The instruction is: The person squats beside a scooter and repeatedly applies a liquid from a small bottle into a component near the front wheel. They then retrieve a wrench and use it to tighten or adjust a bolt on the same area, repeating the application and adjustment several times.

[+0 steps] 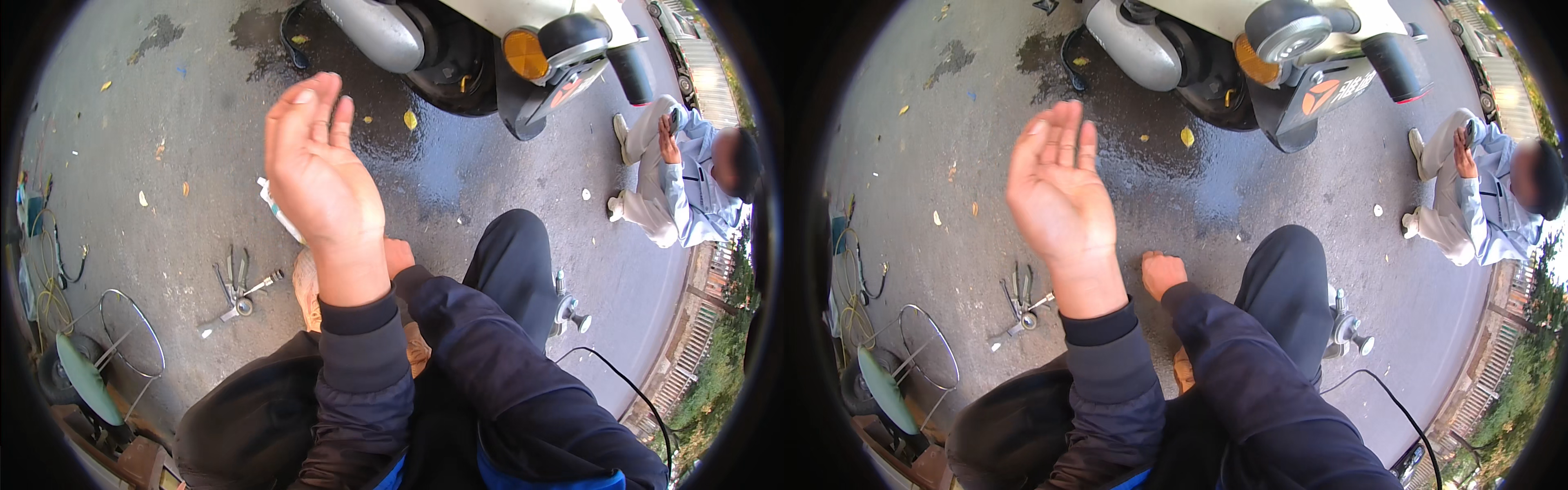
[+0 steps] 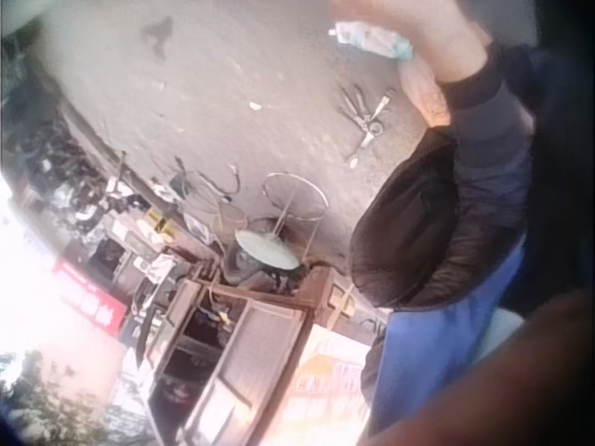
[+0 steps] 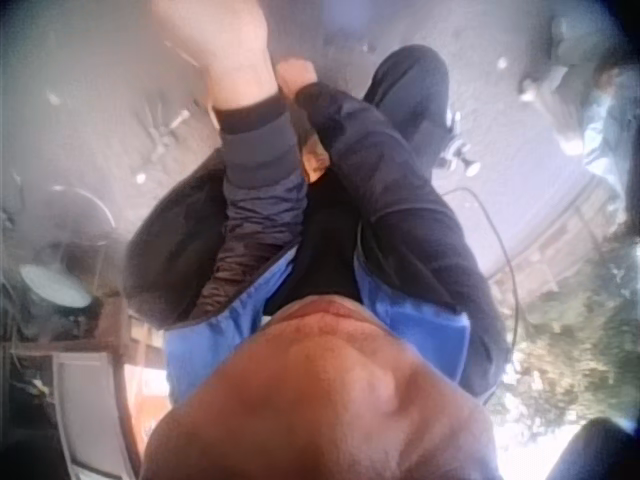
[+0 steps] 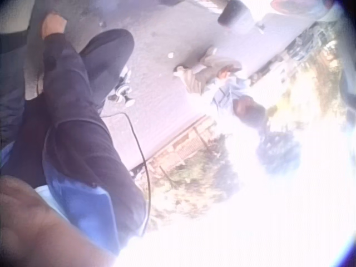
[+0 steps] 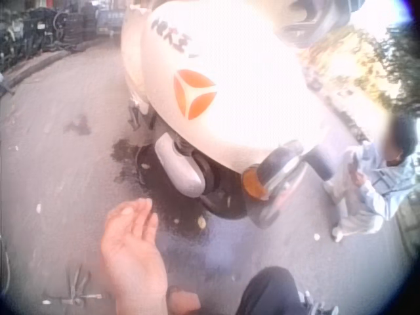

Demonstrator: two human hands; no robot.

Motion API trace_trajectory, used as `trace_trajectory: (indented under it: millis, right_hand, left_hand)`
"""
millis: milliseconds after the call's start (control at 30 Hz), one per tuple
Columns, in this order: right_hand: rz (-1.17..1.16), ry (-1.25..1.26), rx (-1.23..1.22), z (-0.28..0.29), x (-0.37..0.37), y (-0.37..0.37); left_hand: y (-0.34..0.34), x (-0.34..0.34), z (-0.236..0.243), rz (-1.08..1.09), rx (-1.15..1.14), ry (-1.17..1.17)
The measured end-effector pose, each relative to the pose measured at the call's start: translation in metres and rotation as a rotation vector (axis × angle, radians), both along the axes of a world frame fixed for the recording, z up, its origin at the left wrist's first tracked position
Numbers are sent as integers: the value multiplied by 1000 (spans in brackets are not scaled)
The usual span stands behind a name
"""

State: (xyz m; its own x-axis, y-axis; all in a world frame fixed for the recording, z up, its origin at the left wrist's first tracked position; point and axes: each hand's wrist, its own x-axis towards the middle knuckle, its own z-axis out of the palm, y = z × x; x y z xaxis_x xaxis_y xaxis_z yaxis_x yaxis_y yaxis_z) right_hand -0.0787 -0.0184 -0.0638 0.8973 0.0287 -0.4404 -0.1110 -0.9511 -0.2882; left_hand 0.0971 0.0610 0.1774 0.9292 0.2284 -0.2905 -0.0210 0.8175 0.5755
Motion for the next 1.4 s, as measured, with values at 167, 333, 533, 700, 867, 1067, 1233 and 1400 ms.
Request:
trace_trajectory:
  millis: [167,333,533,700,867,1067,1233,1400]
  right_hand:
    - [-737,-208,753,51,58,-41]
    - [-1134,-492,1335,127,118,-98]
    - [-1219,-534,1444,154,131,-115]
    - [-1241,-541,1414,151,139,-121]
    - [-1256,-554,1434,143,146,-124]
    - [-1247,-546,1436,136,152,-124]
    - [-1236,-540,1502,131,153,-127]
    - [-1279,-508,1645,129,153,-130]
  left_hand:
    - [-43,5,-46,-308,159,154]
    - [-93,31,-80,-628,458,148]
    - [-124,73,-94,-950,547,64]
    - [-138,79,-102,-1003,544,61]
    - [-139,81,-106,-986,475,55]
    - [-137,82,-108,-973,395,64]
    - [-137,83,-108,-989,429,54]
    - [-134,86,-106,-1036,484,57]
